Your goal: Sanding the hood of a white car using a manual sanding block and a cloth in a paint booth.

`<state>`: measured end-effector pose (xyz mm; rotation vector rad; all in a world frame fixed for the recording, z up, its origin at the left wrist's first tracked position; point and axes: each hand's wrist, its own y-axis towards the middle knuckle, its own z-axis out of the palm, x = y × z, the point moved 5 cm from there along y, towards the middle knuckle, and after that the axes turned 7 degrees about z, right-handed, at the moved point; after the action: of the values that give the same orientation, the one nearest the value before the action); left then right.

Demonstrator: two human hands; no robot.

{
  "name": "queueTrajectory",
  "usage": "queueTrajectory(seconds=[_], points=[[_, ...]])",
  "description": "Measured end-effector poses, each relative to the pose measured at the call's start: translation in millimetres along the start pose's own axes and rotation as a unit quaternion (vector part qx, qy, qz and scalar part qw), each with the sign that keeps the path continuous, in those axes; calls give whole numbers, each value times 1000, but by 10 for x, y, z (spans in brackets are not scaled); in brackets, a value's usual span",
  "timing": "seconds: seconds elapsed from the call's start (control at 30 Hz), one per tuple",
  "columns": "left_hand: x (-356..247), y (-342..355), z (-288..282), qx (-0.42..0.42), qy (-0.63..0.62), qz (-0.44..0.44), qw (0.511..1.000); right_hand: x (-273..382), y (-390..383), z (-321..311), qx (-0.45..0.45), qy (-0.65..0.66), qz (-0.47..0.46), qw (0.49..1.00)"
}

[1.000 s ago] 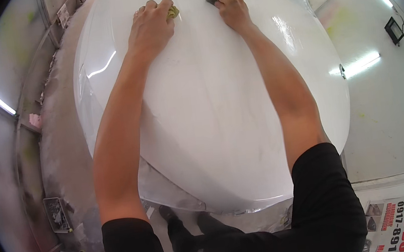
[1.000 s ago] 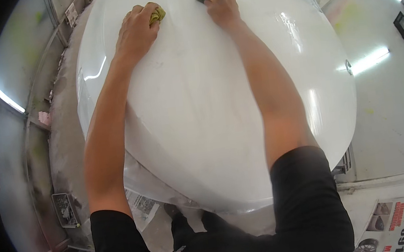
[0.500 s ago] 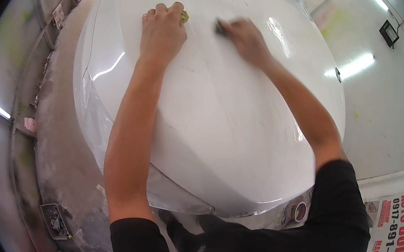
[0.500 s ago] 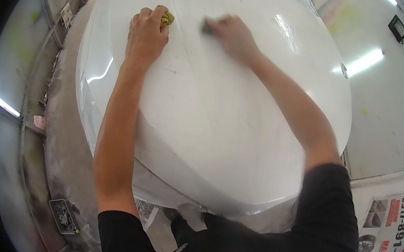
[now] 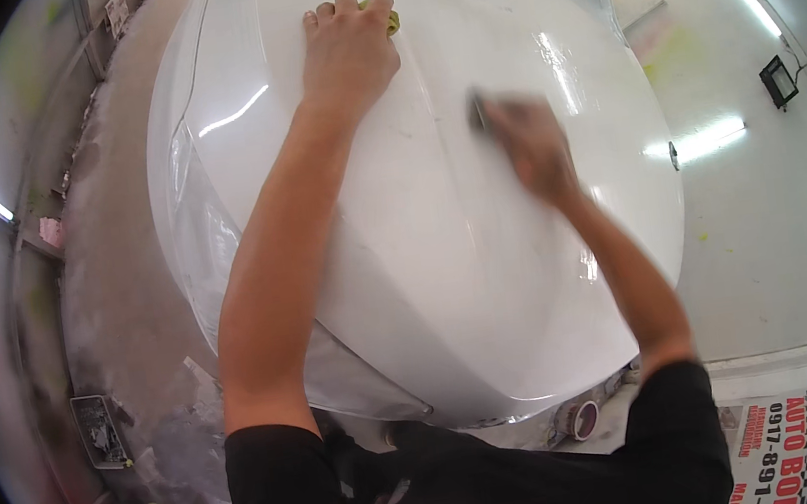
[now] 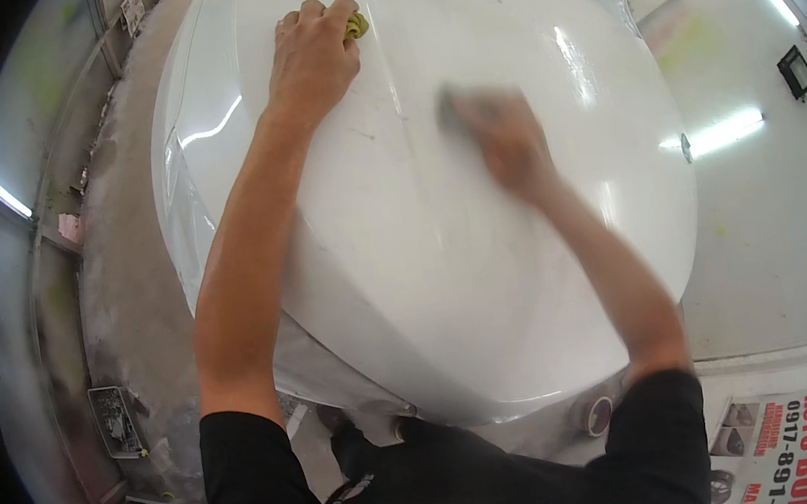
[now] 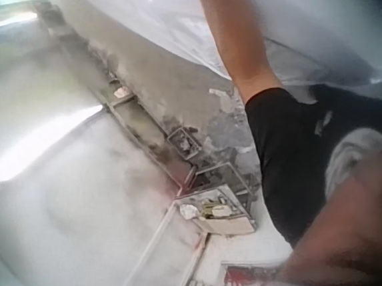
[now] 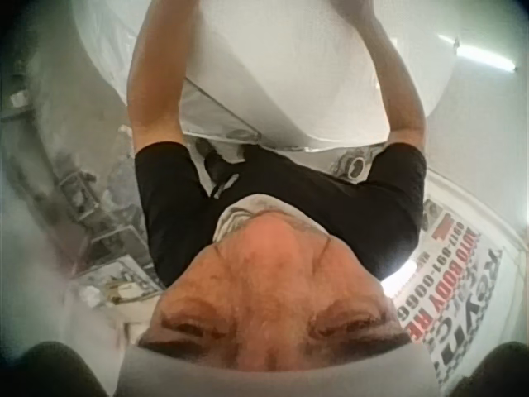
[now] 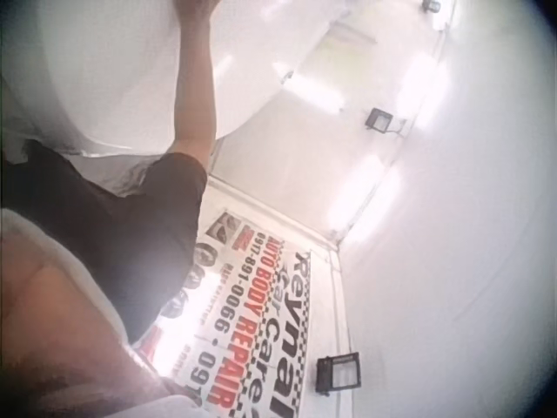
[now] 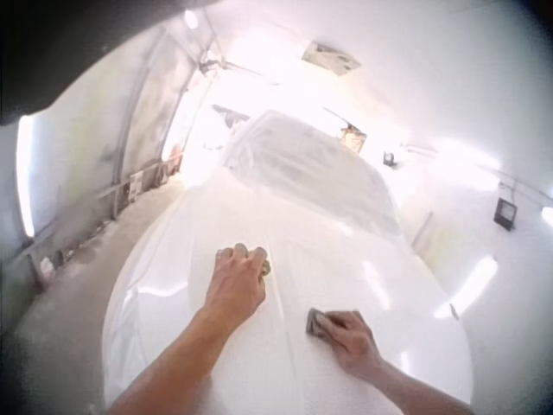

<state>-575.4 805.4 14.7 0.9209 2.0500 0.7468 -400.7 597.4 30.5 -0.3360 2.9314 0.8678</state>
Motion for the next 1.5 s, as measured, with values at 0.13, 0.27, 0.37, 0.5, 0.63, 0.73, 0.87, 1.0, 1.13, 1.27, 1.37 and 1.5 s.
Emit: queueTrajectory(seconds=[0.13,0.27,0.37,0.5,0.63,0.73,0.87,1.0,1.13,1.27,1.37,1.5], points=[[36,12,-52,0,-7,-7,1000,-810,1706,886,-37,-12,102,994],[-4,20,-149,-13,-45,6,999,-359,880,605,-38,-29,67,997],[-22,3,-135,-22,-40,5,999,303,-692,-134,12,37,136,990],[10,-9,-8,5,-23,-9,1000,567,-1077,-470,25,39,45,998],[53,-21,23,3,9,-9,1000,-433,644,380,49,7,80,996],[60,-40,-44,-1,-4,-7,1000,-807,1358,744,-50,0,114,992],[14,-46,-143,-4,-26,26,999,-149,17,190,-37,-1,83,996],[-18,-60,-82,7,-15,11,1000,749,-1947,-768,29,-22,138,990],[4,-62,35,40,-5,-11,999,187,-1380,-655,-26,-60,47,997],[44,-41,-38,14,14,7,1000,-1231,331,218,-43,-15,143,989],[46,-36,-97,24,12,21,999,-1358,241,345,-53,-41,195,978],[28,-50,-122,21,-12,-5,1000,-30,-1502,-507,6,-27,185,982]])
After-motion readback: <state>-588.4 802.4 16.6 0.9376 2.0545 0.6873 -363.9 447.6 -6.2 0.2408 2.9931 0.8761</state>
